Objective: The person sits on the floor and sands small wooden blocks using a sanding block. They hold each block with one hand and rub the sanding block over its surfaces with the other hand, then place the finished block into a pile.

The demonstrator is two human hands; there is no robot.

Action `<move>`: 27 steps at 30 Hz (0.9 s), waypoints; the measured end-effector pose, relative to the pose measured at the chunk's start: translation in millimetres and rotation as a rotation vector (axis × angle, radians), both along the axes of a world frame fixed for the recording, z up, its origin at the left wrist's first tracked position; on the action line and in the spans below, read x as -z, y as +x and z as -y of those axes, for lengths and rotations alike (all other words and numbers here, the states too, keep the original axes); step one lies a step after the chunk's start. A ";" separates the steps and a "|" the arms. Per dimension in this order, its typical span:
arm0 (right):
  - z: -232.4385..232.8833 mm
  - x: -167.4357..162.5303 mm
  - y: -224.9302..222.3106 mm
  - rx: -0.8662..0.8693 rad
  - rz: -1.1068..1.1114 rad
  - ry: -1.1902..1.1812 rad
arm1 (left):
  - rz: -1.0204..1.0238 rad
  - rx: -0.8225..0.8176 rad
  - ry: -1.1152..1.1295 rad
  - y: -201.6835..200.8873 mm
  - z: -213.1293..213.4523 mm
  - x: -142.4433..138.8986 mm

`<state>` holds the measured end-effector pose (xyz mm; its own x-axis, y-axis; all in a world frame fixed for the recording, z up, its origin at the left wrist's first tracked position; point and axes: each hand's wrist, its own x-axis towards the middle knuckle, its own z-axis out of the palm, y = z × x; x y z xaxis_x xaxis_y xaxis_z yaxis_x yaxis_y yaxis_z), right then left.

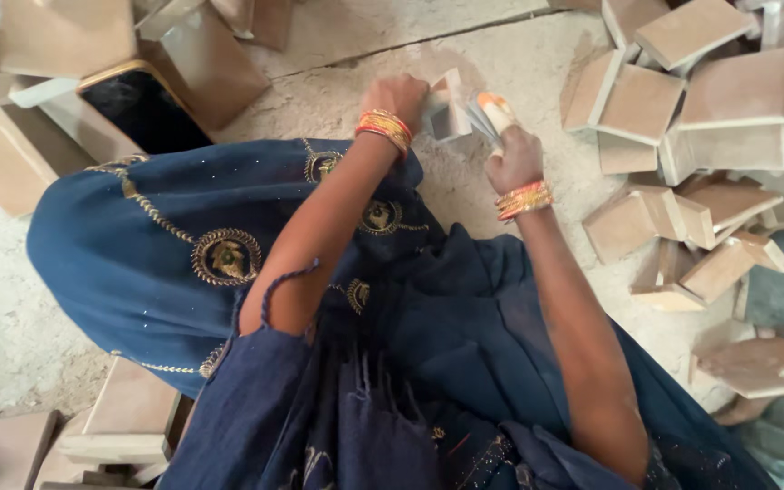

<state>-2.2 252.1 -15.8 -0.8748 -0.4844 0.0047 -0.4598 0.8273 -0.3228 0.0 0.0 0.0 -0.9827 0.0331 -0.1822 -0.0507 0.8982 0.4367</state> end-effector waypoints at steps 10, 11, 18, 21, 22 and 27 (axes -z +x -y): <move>22.1 7.5 43.7 -0.119 -0.085 0.210 | -0.084 0.013 -0.029 -4.0 -23.2 30.5; 28.7 9.6 36.8 -0.117 -0.056 0.242 | -0.084 0.003 -0.033 -0.8 -25.3 34.9; 65.5 -3.5 -24.0 -0.092 0.003 0.221 | -0.109 -0.005 -0.013 12.2 -30.1 36.9; 38.4 7.7 -7.4 -0.167 -0.069 0.175 | -0.063 0.006 -0.050 10.0 -37.4 40.7; 24.5 9.1 2.7 -0.189 -0.095 0.150 | -0.059 0.006 -0.056 6.9 -39.9 43.5; -13.8 20.6 38.4 -0.154 -0.016 0.207 | -0.054 -0.016 -0.041 -2.4 -46.6 51.8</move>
